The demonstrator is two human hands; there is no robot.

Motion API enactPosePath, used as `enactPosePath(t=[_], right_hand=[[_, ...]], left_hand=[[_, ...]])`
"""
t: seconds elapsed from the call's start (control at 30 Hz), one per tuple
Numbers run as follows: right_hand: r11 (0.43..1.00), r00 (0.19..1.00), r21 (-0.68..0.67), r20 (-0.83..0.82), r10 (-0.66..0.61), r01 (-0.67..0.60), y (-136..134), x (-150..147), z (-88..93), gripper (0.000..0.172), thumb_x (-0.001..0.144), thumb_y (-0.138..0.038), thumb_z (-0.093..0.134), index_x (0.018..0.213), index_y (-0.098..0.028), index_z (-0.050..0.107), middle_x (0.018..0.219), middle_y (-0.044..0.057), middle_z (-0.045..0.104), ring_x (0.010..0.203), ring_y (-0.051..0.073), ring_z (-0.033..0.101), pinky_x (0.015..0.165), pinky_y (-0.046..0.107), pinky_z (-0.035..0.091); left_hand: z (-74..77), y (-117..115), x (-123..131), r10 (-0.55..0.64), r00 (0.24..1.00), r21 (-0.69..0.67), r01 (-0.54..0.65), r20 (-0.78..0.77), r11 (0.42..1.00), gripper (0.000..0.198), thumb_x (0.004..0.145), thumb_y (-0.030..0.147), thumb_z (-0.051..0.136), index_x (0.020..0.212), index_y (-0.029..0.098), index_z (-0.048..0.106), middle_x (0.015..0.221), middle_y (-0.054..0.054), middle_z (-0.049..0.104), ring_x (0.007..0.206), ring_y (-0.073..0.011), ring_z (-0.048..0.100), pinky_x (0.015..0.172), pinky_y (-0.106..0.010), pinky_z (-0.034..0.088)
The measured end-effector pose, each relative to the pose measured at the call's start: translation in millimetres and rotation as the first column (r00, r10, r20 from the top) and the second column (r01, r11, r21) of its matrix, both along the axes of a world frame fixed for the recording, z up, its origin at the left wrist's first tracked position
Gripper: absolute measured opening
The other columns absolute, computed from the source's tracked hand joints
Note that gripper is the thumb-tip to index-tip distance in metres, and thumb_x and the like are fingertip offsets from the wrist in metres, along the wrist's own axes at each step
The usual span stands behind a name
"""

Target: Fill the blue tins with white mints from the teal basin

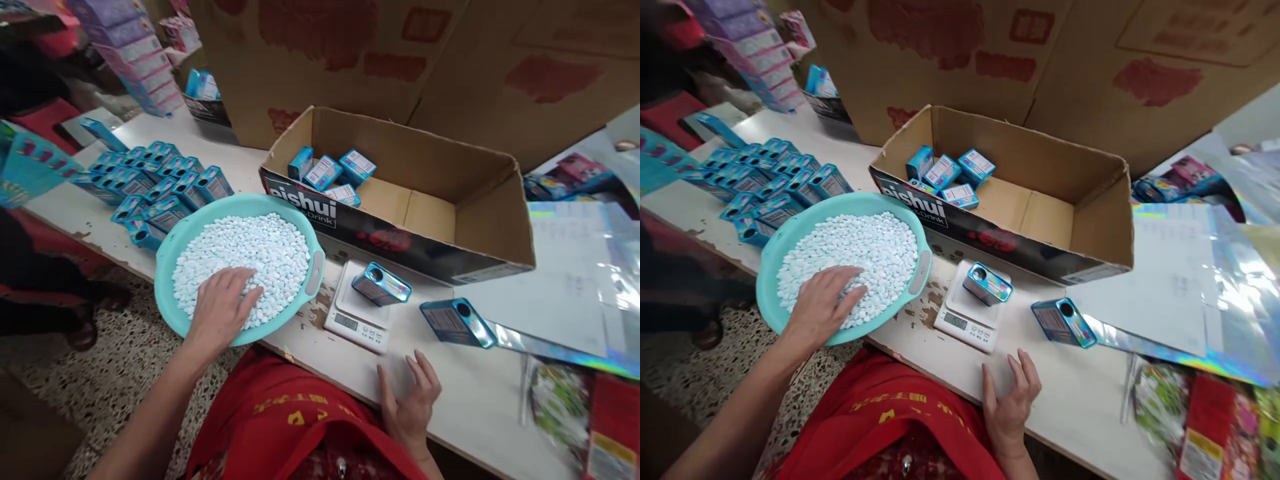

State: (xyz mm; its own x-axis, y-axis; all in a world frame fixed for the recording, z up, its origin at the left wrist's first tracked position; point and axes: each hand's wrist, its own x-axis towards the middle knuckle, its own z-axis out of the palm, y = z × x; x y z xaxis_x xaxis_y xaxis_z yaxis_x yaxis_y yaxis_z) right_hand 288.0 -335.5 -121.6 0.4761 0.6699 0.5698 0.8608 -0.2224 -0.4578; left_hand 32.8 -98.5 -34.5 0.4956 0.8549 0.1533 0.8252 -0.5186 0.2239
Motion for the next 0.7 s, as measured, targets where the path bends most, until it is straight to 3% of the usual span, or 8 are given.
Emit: enactPosePath(t=[0.27, 0.47, 0.7], right_hand=[[0.999, 0.999, -0.029, 0.027, 0.017, -0.016, 2.8, 1.4, -4.5, 0.032, 0.09, -0.027, 0.061, 0.119, -0.016, 0.052, 0.119, 0.017, 0.052, 0.116, 0.033, 0.049, 0.091, 0.053, 0.046], [0.999, 1.0, -0.027, 0.001, 0.016, -0.016, 1.6, 1.8, -5.4, 0.023, 0.09, -0.026, 0.061, 0.11, -0.015, 0.057, 0.12, 0.018, 0.052, 0.116, 0.034, 0.049, 0.091, 0.054, 0.047], [1.0, 1.0, 0.003, -0.004, 0.008, -0.008, 2.6, 1.4, -5.5, 0.017, 0.091, -0.025, 0.059, 0.106, -0.016, 0.058, 0.121, 0.017, 0.051, 0.115, 0.033, 0.049, 0.09, 0.054, 0.048]], left_hand=[[-1.1, 3.2, -0.3, -0.023, 0.999, 0.066, 0.025, -0.023, 0.997, 0.035, 0.094, 0.042, 0.043, 0.114, 0.02, 0.062, 0.11, -0.009, 0.064, 0.102, -0.0286, 0.055, 0.086, -0.04, 0.041], [0.0, 4.3, -1.8, -0.016, 1.0, 0.153, 0.014, 0.012, 0.988, 0.029, 0.095, 0.034, 0.041, 0.098, 0.022, 0.067, 0.097, -0.006, 0.067, 0.089, -0.0263, 0.057, 0.077, -0.039, 0.041], [5.3, 6.9, -4.8, -0.107, 0.991, 0.255, 0.083, 0.081, 0.963, 0.025, 0.095, 0.028, 0.044, 0.092, 0.016, 0.065, 0.089, -0.008, 0.067, 0.082, -0.0239, 0.056, 0.077, -0.036, 0.042]])
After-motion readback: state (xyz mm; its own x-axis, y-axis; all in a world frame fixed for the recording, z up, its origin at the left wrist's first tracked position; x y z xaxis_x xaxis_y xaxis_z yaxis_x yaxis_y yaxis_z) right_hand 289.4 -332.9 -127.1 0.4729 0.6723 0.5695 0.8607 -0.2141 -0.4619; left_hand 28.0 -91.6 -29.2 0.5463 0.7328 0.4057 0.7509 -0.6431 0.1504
